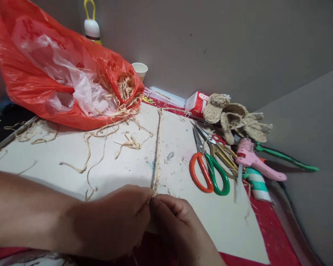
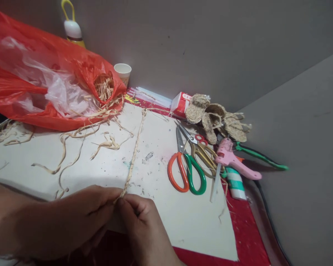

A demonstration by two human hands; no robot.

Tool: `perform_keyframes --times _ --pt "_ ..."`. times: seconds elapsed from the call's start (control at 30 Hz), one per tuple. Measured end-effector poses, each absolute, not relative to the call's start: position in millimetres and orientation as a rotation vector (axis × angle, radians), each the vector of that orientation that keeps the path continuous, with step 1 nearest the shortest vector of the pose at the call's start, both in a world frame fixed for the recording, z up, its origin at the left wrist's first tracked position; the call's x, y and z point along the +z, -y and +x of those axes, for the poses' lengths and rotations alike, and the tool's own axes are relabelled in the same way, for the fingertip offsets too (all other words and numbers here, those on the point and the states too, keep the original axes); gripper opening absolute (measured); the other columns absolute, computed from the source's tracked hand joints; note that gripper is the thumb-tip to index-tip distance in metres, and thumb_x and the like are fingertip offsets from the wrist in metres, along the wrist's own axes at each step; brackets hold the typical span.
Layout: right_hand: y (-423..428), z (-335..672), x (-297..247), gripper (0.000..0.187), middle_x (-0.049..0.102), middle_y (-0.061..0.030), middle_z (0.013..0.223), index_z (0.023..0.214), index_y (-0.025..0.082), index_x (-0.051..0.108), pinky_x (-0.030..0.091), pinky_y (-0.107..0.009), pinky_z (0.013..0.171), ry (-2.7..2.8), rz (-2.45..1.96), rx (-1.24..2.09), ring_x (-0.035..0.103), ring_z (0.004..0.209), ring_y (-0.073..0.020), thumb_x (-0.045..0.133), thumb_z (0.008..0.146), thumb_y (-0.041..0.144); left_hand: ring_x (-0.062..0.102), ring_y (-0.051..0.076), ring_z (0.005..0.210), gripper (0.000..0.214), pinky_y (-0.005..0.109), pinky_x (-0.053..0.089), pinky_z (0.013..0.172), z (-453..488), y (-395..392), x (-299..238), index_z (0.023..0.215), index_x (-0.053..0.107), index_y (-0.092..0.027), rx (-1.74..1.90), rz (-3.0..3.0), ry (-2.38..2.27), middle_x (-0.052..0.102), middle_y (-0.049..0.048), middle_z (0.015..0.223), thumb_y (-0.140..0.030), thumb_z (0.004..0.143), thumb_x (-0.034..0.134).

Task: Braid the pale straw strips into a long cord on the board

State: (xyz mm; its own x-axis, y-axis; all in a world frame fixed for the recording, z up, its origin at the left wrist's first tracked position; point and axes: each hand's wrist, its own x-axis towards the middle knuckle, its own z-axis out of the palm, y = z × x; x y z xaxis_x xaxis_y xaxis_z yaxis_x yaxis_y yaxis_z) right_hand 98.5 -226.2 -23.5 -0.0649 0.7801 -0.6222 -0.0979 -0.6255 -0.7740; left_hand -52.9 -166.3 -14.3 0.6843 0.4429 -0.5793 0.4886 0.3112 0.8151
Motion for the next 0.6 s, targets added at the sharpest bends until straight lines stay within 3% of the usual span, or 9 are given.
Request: perform_keyframes --times 0.17,0.4,0.6 --pt "230 88 -18 0.037 0.047 0.0020 0.052 0.057 0.015 0.059 0.030 -0.021 0.047 0.561 -1.416 1.774 0.038 0.049 -0.0098 0.068 0.074 0.046 0.048 0.012 0.057 0.024 0.024 0.036 0.051 -48 185 -12 0.079 0.052 -0.020 -0.016 1.509 -1.020 0.057 -0.0004 0.067 -0.034 0.087 0.035" --pt "233 85 -22 0.032 0.055 0.0009 0.047 0.059 0.015 0.062 0.035 -0.022 0.047 0.441 -1.428 1.736 0.047 0.047 -0.0112 0.074 0.069 0.044 0.052 0.016 0.070 0.023 0.028 0.040 0.066 -47 189 -14 0.093 0.054 -0.021 0.046 1.661 -1.019 0.060 0.0017 0.080 -0.030 0.088 0.033" --pt "235 88 -29 0.030 0.056 0.0006 0.049 0.061 0.016 0.063 0.035 -0.022 0.050 0.400 -1.369 1.770 0.050 0.051 -0.0122 0.075 0.069 0.042 0.056 0.014 0.079 0.027 0.024 0.041 0.071 -62 181 -5 0.106 0.053 -0.023 0.151 1.702 -0.802 0.064 0.0003 0.091 -0.018 0.083 0.041"
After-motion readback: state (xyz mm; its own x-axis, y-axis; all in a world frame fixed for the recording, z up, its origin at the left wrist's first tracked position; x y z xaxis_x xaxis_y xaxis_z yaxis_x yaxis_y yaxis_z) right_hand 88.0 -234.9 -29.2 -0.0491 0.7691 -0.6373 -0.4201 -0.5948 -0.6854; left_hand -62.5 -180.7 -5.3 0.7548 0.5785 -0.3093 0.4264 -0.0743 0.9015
